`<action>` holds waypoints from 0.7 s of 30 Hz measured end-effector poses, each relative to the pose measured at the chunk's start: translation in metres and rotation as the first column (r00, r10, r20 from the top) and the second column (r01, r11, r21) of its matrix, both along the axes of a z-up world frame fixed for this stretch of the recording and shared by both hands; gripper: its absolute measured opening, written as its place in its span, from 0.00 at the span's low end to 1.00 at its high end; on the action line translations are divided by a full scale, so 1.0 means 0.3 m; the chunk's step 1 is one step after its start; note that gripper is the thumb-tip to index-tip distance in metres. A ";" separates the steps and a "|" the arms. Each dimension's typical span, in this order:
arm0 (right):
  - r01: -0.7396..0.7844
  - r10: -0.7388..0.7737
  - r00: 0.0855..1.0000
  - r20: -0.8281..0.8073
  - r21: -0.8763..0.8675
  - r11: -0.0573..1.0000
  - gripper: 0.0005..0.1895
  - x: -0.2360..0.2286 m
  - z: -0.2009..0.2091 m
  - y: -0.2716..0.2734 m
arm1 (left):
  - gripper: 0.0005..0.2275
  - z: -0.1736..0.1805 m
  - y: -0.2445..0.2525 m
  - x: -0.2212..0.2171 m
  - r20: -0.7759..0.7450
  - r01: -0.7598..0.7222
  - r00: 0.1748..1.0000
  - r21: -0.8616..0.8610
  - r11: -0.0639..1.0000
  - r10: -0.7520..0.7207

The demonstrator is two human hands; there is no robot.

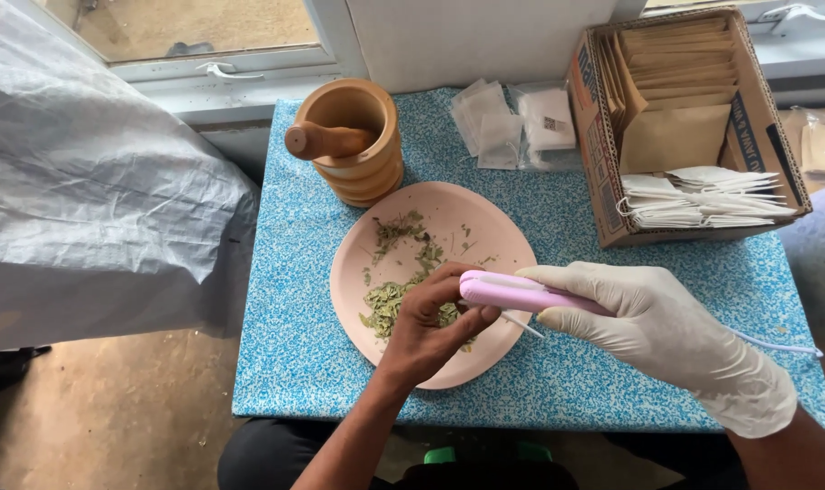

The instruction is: Filling small tea bags with loose tea leaves, weighing them on a digital scale, and sealing them with a heat sealer.

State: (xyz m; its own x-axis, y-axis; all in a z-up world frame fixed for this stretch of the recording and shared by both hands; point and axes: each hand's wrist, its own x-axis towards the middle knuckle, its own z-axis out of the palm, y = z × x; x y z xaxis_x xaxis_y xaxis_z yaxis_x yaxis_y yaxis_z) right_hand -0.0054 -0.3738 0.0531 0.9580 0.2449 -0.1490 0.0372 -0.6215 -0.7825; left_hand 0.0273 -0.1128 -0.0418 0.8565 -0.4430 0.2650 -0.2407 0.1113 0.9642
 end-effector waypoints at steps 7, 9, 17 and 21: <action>-0.037 0.036 0.995 0.092 0.016 0.999 0.27 -0.004 -0.021 0.011 | 0.12 0.004 -0.017 -0.011 -0.019 -0.024 1.000 -0.049 0.999 0.023; -0.048 0.051 0.992 0.116 -0.030 0.998 0.28 -0.004 -0.024 0.014 | 0.11 -0.009 -0.020 -0.015 -0.022 0.001 1.000 -0.097 0.995 -0.004; -0.029 0.035 0.987 0.156 -0.040 0.999 0.27 -0.014 -0.029 0.022 | 0.12 -0.016 -0.007 -0.024 -0.101 -0.040 0.994 -0.042 0.998 0.035; -0.009 0.013 0.987 0.159 -0.024 1.000 0.27 -0.012 -0.029 0.024 | 0.12 -0.004 -0.001 -0.015 -0.044 -0.032 0.999 -0.022 0.999 0.031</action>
